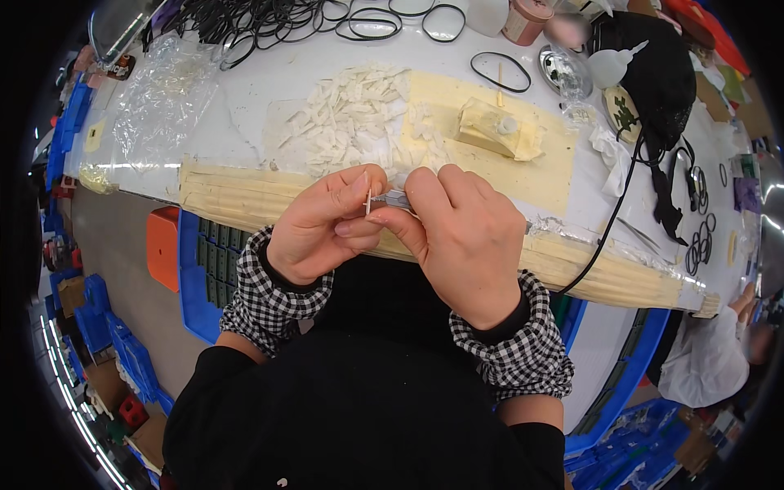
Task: Assembling or preparing small white plastic components at a factory workstation.
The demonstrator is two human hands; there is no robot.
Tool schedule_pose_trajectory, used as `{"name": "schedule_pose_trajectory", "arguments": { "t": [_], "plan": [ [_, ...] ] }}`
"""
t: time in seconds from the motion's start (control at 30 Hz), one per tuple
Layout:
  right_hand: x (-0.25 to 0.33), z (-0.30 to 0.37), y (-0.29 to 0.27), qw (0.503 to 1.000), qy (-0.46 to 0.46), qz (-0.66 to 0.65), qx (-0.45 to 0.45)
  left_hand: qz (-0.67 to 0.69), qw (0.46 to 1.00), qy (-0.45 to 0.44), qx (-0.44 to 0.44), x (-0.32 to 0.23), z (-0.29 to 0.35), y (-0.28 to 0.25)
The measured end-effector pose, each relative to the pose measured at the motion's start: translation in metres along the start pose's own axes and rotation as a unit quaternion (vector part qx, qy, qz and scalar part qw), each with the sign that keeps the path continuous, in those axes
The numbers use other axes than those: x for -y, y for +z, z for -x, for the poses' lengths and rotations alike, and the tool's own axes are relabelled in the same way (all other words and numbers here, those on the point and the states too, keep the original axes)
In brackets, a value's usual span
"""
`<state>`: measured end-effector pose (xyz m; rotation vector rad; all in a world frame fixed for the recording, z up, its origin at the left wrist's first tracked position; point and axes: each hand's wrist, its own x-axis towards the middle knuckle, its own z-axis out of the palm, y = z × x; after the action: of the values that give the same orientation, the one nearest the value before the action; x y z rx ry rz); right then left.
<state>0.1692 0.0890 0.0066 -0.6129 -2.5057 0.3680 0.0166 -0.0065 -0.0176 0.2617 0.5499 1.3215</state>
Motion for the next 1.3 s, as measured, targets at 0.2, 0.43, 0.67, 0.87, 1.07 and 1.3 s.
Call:
{"name": "schedule_pose_trajectory", "arguments": {
  "t": [0.2, 0.43, 0.67, 0.87, 1.07, 1.3],
  "plan": [
    [0.0, 0.0, 0.0, 1.0, -0.003, 0.006, 0.004, -0.005, 1.0, 0.005, 0.0, 0.0, 0.0, 0.0],
    [0.002, 0.0, -0.004, 0.999, -0.001, 0.004, 0.032, -0.012, 1.0, 0.009, -0.008, 0.0, 0.0, 0.0],
    [0.002, -0.001, -0.003, 1.0, -0.005, 0.011, 0.009, -0.027, 1.0, 0.009, 0.002, -0.002, 0.001, 0.0],
    [0.002, 0.0, -0.005, 0.999, -0.009, 0.024, 0.019, -0.053, 0.998, 0.022, -0.01, -0.002, 0.003, 0.001],
    [0.002, 0.001, -0.006, 0.998, 0.013, -0.031, 0.046, -0.064, 0.998, 0.017, -0.01, -0.002, 0.003, 0.001],
    [-0.03, 0.012, -0.019, 0.98, 0.16, -0.119, -0.009, -0.055, 0.986, 0.108, -0.116, -0.003, 0.001, 0.005]
  ]
}}
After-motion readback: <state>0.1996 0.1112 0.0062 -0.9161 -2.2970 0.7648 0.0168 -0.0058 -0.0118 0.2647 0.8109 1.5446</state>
